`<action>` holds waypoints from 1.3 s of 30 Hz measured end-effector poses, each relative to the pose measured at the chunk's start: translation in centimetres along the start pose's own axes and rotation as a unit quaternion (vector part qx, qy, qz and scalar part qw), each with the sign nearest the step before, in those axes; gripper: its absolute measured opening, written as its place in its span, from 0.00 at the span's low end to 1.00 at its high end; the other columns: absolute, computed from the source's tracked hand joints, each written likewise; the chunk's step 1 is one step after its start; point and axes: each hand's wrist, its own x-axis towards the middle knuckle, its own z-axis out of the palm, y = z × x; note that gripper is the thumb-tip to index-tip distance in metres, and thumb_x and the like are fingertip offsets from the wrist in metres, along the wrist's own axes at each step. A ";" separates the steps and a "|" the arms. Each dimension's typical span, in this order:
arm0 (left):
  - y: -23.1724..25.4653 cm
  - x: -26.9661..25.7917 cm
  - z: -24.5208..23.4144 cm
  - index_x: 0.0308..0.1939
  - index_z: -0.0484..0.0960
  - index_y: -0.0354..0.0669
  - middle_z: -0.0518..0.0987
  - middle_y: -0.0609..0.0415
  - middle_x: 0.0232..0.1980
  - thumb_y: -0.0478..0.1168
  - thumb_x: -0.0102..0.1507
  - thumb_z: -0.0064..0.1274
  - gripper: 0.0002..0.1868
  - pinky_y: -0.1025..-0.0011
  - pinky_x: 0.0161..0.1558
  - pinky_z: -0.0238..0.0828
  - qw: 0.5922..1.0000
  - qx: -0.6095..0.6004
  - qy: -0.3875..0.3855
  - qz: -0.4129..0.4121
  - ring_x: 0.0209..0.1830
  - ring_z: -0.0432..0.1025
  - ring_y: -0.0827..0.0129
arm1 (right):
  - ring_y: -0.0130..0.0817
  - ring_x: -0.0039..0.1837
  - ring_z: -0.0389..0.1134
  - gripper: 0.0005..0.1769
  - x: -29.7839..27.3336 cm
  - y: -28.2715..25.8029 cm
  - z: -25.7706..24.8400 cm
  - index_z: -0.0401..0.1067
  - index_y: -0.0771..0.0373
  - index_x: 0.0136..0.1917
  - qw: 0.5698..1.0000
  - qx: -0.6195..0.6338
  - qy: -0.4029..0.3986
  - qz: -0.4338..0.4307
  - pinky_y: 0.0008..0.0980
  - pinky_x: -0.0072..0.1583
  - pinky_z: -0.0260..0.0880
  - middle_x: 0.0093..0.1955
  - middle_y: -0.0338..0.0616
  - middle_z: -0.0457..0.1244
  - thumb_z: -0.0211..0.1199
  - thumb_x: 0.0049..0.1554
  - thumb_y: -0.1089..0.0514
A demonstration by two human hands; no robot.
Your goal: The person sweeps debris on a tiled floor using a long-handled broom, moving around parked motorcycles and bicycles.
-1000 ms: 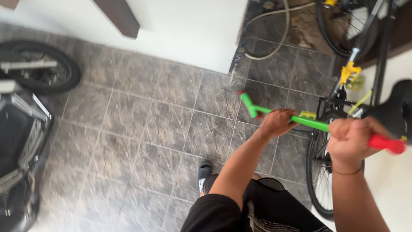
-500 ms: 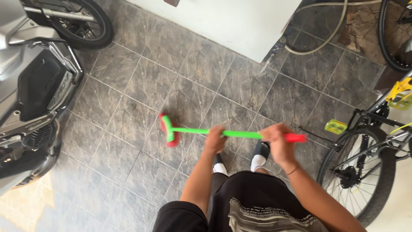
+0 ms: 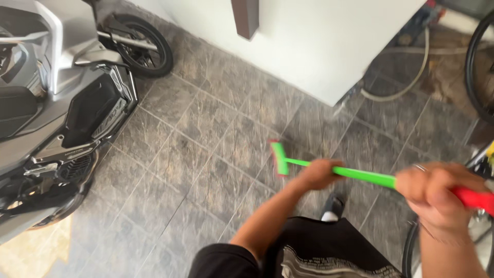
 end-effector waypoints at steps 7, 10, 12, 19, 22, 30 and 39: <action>-1.2 3.8 2.6 0.45 0.80 0.51 0.85 0.52 0.42 0.49 0.61 0.60 0.13 0.56 0.47 0.75 0.999 0.007 -0.001 0.045 0.46 0.80 0.54 | 0.22 0.29 0.63 0.03 0.5 5.0 7.3 0.72 0.68 0.38 0.889 -0.454 0.049 -0.040 0.23 0.36 0.62 0.32 0.39 0.63 0.62 0.52 0.66; -3.7 2.2 2.8 0.46 0.81 0.53 0.85 0.52 0.44 0.46 0.59 0.59 0.12 0.56 0.45 0.76 1.000 -0.012 0.020 0.001 0.46 0.80 0.53 | 0.24 0.31 0.62 0.08 1.5 8.3 8.1 0.70 0.70 0.33 0.862 -0.502 0.022 -0.064 0.26 0.35 0.60 0.29 0.38 0.62 0.62 0.52 0.64; -5.2 -0.4 1.1 0.52 0.80 0.54 0.84 0.49 0.43 0.50 0.60 0.60 0.17 0.55 0.46 0.75 0.998 0.003 0.053 -0.037 0.44 0.79 0.51 | 0.23 0.27 0.61 0.16 1.9 9.6 8.5 0.61 0.65 0.30 0.923 -0.381 0.047 -0.043 0.25 0.33 0.61 0.28 0.36 0.60 0.58 0.59 0.63; -4.3 -10.7 -6.7 0.48 0.83 0.50 0.83 0.48 0.46 0.50 0.60 0.61 0.16 0.56 0.47 0.74 0.973 0.027 0.199 -0.111 0.48 0.77 0.49 | 0.25 0.29 0.51 0.18 3.5 12.0 11.2 0.56 0.62 0.31 0.996 -0.086 0.026 0.020 0.31 0.35 0.52 0.26 0.38 0.52 0.57 0.60 0.63; -5.0 -14.6 -9.0 0.45 0.83 0.49 0.83 0.50 0.47 0.47 0.60 0.61 0.13 0.56 0.46 0.74 0.962 0.039 0.199 -0.182 0.49 0.77 0.51 | 0.26 0.28 0.53 0.18 4.6 14.6 11.7 0.58 0.60 0.31 0.996 -0.067 -0.029 0.052 0.32 0.34 0.56 0.25 0.36 0.55 0.57 0.61 0.62; -17.1 -24.0 -7.2 0.43 0.81 0.46 0.82 0.43 0.44 0.45 0.58 0.63 0.13 0.51 0.43 0.72 0.915 0.124 0.267 -0.276 0.45 0.76 0.43 | 0.25 0.40 0.64 0.16 2.4 22.6 10.6 0.67 0.63 0.35 0.960 -0.090 -0.120 0.237 0.30 0.40 0.62 0.33 0.38 0.61 0.56 0.65 0.57; -12.0 -11.1 -2.0 0.39 0.79 0.43 0.81 0.41 0.36 0.45 0.61 0.61 0.11 0.49 0.39 0.71 0.965 0.081 0.166 -0.185 0.39 0.75 0.41 | 0.34 0.42 0.73 0.15 1.2 13.0 -4.6 0.76 0.64 0.40 0.960 -0.088 0.082 0.252 0.37 0.47 0.76 0.42 0.47 0.71 0.57 0.59 0.52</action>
